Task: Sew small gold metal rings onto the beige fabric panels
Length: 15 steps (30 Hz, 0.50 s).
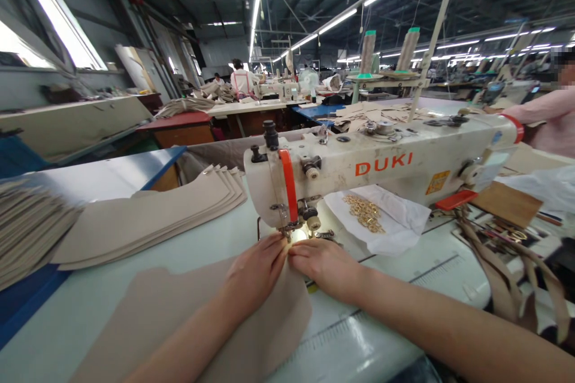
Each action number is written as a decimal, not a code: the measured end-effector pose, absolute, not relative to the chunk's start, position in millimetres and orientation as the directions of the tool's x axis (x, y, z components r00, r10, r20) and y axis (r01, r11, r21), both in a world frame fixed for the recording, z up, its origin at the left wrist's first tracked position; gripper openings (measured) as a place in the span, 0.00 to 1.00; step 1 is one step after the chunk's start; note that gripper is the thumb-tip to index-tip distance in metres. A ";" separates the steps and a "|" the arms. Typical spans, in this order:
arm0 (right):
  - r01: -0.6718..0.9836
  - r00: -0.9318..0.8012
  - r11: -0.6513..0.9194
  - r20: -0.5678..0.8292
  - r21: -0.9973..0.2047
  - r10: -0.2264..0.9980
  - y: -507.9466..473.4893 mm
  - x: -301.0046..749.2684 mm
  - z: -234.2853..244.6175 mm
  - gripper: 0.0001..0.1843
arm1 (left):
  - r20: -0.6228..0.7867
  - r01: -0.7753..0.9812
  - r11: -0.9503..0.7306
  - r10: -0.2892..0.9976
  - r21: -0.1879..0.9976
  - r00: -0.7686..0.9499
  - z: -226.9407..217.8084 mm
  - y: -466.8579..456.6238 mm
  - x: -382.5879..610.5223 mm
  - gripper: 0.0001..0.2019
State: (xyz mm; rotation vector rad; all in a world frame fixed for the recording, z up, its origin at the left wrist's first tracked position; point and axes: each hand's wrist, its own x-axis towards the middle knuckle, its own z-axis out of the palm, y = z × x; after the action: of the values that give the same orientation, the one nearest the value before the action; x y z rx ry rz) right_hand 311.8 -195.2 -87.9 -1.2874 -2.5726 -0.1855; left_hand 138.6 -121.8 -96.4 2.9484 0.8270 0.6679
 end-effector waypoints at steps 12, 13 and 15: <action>0.611 -0.735 0.789 0.413 0.057 0.539 -218.1 295.6 -95.5 0.10 | 0.430 0.616 -0.780 0.597 0.113 0.677 -88.1 -185.4 82.5 0.18; 0.614 -0.725 0.788 0.428 0.048 0.539 -218.6 296.9 -96.3 0.11 | 0.466 0.626 -0.774 0.591 0.097 0.659 -84.3 -191.4 78.0 0.21; 0.636 -0.690 0.771 0.466 0.025 0.554 -219.7 299.6 -97.4 0.11 | 0.504 0.623 -0.781 0.556 0.044 0.661 -80.3 -207.1 63.5 0.29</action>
State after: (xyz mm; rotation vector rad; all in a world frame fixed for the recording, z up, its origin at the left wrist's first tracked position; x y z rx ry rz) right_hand 299.6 -219.7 -97.4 -0.8988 -2.5269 -0.2552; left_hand 63.5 -207.1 -80.3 2.9821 1.0643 0.8327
